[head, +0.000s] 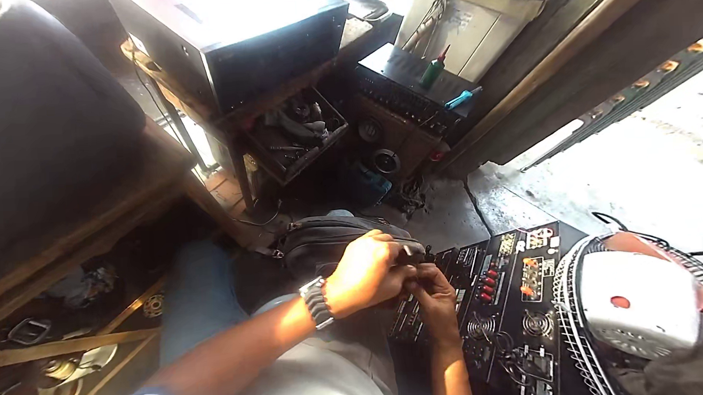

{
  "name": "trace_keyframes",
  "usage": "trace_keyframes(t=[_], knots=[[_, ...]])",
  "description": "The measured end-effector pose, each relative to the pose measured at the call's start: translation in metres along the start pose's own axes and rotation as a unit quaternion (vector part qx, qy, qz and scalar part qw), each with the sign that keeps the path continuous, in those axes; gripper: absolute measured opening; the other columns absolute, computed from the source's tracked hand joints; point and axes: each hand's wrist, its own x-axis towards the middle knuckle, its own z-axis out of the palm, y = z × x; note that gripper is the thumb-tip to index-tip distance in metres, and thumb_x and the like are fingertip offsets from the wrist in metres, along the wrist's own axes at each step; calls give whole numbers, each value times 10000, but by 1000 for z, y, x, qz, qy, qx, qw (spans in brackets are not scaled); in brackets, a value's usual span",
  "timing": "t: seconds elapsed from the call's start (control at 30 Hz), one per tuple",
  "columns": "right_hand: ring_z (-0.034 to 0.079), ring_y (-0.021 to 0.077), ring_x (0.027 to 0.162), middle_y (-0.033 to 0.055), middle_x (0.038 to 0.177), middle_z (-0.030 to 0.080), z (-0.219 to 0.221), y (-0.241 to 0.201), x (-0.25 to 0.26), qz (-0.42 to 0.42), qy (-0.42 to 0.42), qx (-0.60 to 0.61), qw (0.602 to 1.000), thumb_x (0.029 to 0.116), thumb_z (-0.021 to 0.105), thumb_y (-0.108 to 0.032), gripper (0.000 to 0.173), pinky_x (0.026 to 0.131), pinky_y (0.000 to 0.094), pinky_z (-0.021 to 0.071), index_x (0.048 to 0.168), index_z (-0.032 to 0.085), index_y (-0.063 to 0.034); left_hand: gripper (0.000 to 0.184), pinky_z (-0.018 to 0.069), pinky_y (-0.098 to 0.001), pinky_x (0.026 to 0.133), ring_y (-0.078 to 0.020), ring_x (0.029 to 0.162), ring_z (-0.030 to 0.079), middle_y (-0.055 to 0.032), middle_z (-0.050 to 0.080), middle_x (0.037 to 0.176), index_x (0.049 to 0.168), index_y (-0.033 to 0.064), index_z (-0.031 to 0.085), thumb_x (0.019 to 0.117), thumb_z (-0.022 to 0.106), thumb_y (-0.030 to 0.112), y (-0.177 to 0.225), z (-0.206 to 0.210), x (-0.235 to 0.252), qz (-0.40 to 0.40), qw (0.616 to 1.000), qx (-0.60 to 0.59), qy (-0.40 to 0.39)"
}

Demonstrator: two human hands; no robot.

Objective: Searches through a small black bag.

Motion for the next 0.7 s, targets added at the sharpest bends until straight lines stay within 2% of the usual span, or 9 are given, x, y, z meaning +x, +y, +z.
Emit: trace_keyframes(t=[0.17, 0.27, 0.4, 0.53, 0.6, 0.63, 0.7], knots=[[664, 91, 1000, -47, 1115, 683, 1, 2, -5, 3, -10, 14, 1000, 860, 821, -159, 200, 862, 270, 590, 1031, 721, -189, 225, 538, -267, 762, -80, 817, 639, 16, 685, 801, 883, 104, 774, 961, 713, 306, -19, -14, -49, -46, 994, -85, 55], [680, 98, 960, -42, 1105, 701, -1, 0, -8, 22, -10, 10, 1000, 858, 818, -136, 248, 821, 285, 606, 1085, 723, -167, 150, 544, -258, 758, -74, 828, 643, 19, 699, 813, 881, 94, 781, 935, 749, 231, -25, -21, -72, -48, 985, -138, 96], [681, 100, 975, -43, 1082, 708, -7, 6, -14, 50, 6, 29, 998, 864, 815, -152, 261, 876, 296, 596, 1107, 722, -172, 103, 620, -290, 745, -118, 827, 691, -42, 720, 910, 942, 34, 755, 907, 769, 130, -32, -37, -104, -86, 964, -210, 137], [685, 74, 976, -69, 1083, 719, -13, 16, -25, 84, 39, 34, 995, 855, 807, -121, 295, 870, 281, 593, 1118, 713, -214, 102, 614, -288, 670, -127, 727, 693, -65, 741, 904, 1011, 10, 736, 932, 735, 75, -50, -52, -141, -177, 929, -290, 148], [676, 74, 968, -75, 1071, 708, -10, 7, -22, 95, 32, -7, 995, 840, 788, -97, 312, 864, 292, 590, 1118, 700, -210, 94, 545, -226, 603, -75, 656, 628, -20, 722, 840, 1024, 50, 735, 967, 700, 115, -58, -51, -157, -235, 909, -318, 134], [672, 78, 966, -72, 1070, 700, -8, 2, -20, 97, 19, -30, 995, 841, 775, -91, 314, 863, 298, 589, 1123, 686, -198, 88, 519, -211, 591, -61, 639, 595, -3, 699, 820, 1026, 70, 723, 983, 678, 132, -62, -51, -163, -257, 895, -342, 125], [665, 90, 959, -54, 1067, 683, -7, -3, -14, 91, -4, -47, 995, 843, 746, -63, 310, 854, 301, 587, 1123, 665, -167, 88, 542, -217, 631, -55, 663, 612, 11, 699, 834, 1021, 104, 720, 996, 652, 154, -71, -48, -168, -294, 855, -410, 119]])
